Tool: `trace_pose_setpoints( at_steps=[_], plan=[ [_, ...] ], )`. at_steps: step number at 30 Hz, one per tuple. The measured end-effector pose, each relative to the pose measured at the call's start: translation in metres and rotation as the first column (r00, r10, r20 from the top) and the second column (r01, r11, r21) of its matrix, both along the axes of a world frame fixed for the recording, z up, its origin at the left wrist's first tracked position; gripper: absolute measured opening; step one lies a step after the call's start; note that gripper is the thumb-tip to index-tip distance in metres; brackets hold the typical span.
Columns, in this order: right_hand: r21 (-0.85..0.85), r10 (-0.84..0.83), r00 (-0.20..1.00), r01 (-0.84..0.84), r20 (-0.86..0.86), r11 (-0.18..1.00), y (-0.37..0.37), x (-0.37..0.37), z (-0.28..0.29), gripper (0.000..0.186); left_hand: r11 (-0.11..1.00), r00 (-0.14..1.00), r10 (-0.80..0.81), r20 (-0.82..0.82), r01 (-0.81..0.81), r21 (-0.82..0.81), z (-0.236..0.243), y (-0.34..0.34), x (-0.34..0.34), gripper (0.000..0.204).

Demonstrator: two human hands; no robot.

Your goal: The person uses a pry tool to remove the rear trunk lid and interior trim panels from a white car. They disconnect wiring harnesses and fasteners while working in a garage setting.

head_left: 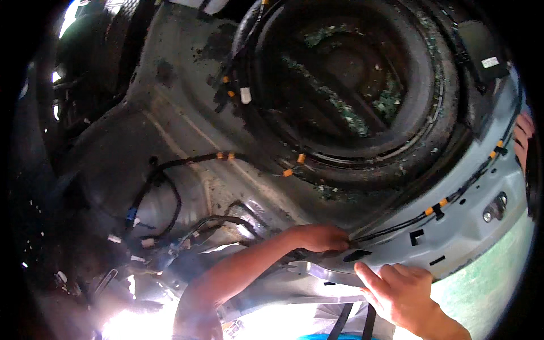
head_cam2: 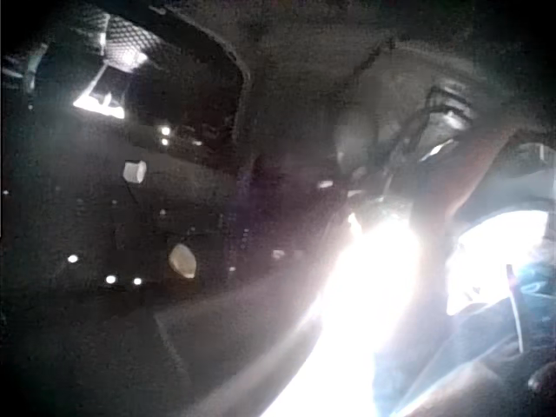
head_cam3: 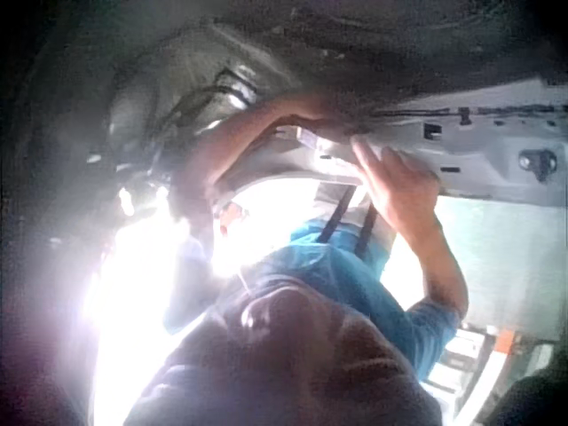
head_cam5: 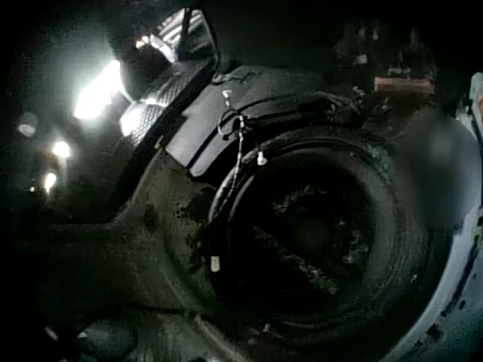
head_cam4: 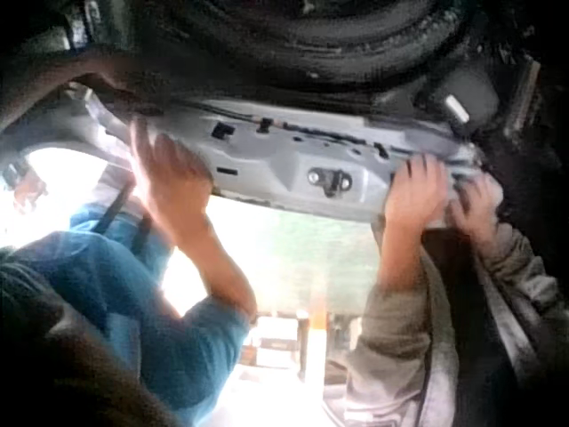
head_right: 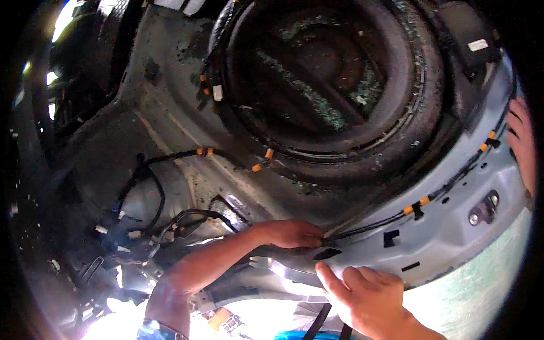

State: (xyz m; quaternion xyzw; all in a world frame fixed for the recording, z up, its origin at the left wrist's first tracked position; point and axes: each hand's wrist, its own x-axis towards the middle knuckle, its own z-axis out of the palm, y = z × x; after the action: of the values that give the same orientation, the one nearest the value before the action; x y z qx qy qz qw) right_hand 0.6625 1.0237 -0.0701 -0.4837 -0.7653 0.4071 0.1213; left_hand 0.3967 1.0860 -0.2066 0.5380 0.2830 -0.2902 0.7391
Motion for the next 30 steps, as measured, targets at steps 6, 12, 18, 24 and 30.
trace_pose_setpoints(
  at_steps=[6,12,18,24,30],
  plan=[
    [0.007,-0.015,0.999,0.016,-0.041,1.000,0.006,-0.003,0.003,0.060,0.990,0.986,-0.136,0.100,0.132,0.046,-0.029,-0.020,-0.030,0.039],
    [-0.071,0.052,0.999,-0.053,-0.012,0.996,0.015,-0.001,0.007,0.062,0.999,0.980,-0.030,0.199,0.034,-0.016,-0.026,-0.015,-0.033,0.039],
    [-0.056,-0.079,0.997,0.079,-0.003,0.995,0.009,0.005,0.006,0.055,0.980,0.960,-0.197,-0.197,0.188,-0.068,0.005,0.014,-0.005,0.044],
    [-0.139,0.189,0.914,-0.148,0.359,0.979,0.065,0.024,0.025,0.049,0.997,0.999,0.051,0.004,-0.051,0.055,-0.003,-0.003,-0.017,0.028],
    [-0.241,0.500,0.790,-0.440,0.354,0.865,0.106,0.007,0.017,0.038,1.000,1.000,0.017,0.006,-0.017,-0.007,-0.008,0.004,-0.017,0.028]
  ],
)
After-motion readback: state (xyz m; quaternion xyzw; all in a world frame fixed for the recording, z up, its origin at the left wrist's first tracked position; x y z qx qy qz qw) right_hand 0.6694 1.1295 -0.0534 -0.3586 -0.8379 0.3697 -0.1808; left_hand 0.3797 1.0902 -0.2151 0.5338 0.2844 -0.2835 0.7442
